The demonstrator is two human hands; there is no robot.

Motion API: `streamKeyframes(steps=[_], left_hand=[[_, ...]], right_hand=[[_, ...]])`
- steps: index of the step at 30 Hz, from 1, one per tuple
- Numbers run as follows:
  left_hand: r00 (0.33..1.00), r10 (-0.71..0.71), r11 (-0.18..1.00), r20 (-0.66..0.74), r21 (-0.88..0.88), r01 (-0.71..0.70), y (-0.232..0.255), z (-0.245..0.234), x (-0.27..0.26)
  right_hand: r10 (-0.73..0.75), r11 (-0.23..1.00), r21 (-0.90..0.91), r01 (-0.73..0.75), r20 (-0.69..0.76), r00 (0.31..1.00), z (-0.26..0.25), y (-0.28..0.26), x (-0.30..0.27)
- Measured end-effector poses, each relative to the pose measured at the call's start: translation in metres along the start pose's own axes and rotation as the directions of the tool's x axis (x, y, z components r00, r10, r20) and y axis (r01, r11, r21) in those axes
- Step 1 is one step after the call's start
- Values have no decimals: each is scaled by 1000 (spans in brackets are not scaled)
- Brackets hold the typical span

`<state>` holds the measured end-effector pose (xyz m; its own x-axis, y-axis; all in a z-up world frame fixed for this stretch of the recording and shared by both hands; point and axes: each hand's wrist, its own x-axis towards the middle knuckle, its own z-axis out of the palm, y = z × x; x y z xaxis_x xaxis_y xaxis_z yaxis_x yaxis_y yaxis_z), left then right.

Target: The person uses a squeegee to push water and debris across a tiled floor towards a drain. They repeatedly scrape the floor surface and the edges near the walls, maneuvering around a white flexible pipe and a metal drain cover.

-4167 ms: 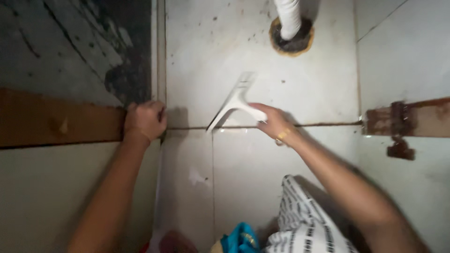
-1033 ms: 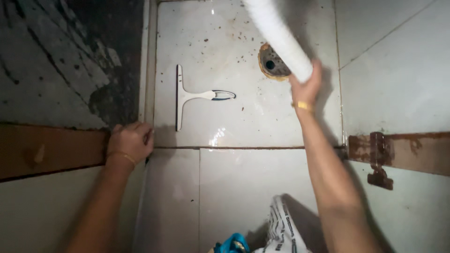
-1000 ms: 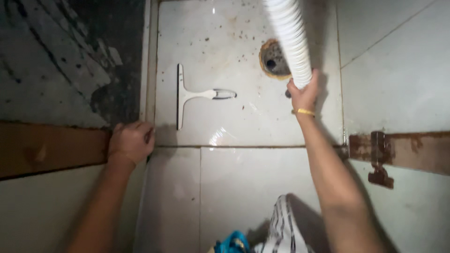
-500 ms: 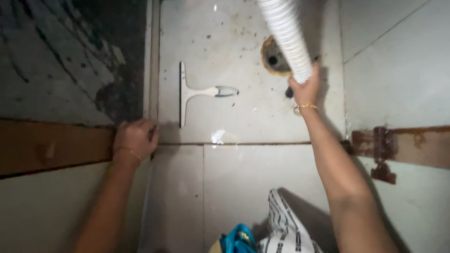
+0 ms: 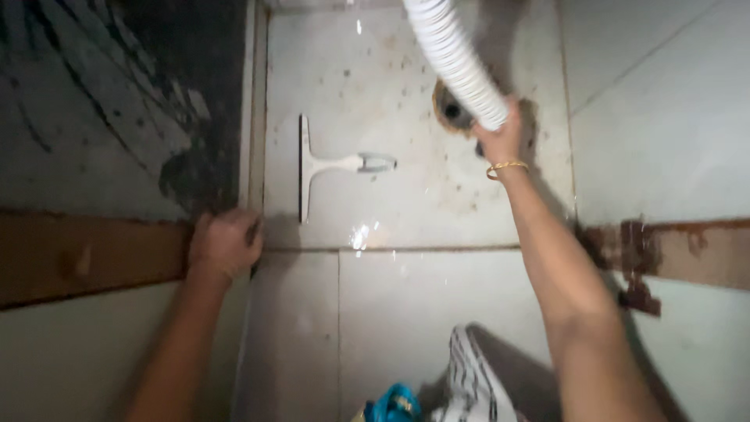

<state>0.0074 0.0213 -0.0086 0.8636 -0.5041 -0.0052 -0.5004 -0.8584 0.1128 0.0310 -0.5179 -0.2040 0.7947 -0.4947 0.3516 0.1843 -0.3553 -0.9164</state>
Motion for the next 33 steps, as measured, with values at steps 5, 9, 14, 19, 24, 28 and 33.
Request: streamKeyframes(steps=[5,9,14,19,24,28,33], left_hand=[[1000,-10,1000,-12,26,10,-5,5,-10],[995,52,999,-86,8,-51,-13,6,-2],[1000,2,999,-16,45,-1,-8,5,-8],[1000,-8,1000,-13,30,8,-8,3,-15],[1000,0,1000,-1,1,0,-9,3,-12],[1000,-17,999,5,37,17,-6,6,-11],[998,30,999,-64,32,-28,-10,8,-15]], right_hand=[[23,998,-54,-29,-116,993,6,-6,16],[188,980,-47,-192,-91,978,0,-11,43],[72,984,-158,-79,-49,996,-3,-3,36],[176,968,-154,-198,-146,973,15,-43,46],[298,954,71,-290,-173,939,19,-35,71],[143,976,-172,-138,19,990,31,-10,62],[122,938,-323,-125,-31,992,47,-28,47]])
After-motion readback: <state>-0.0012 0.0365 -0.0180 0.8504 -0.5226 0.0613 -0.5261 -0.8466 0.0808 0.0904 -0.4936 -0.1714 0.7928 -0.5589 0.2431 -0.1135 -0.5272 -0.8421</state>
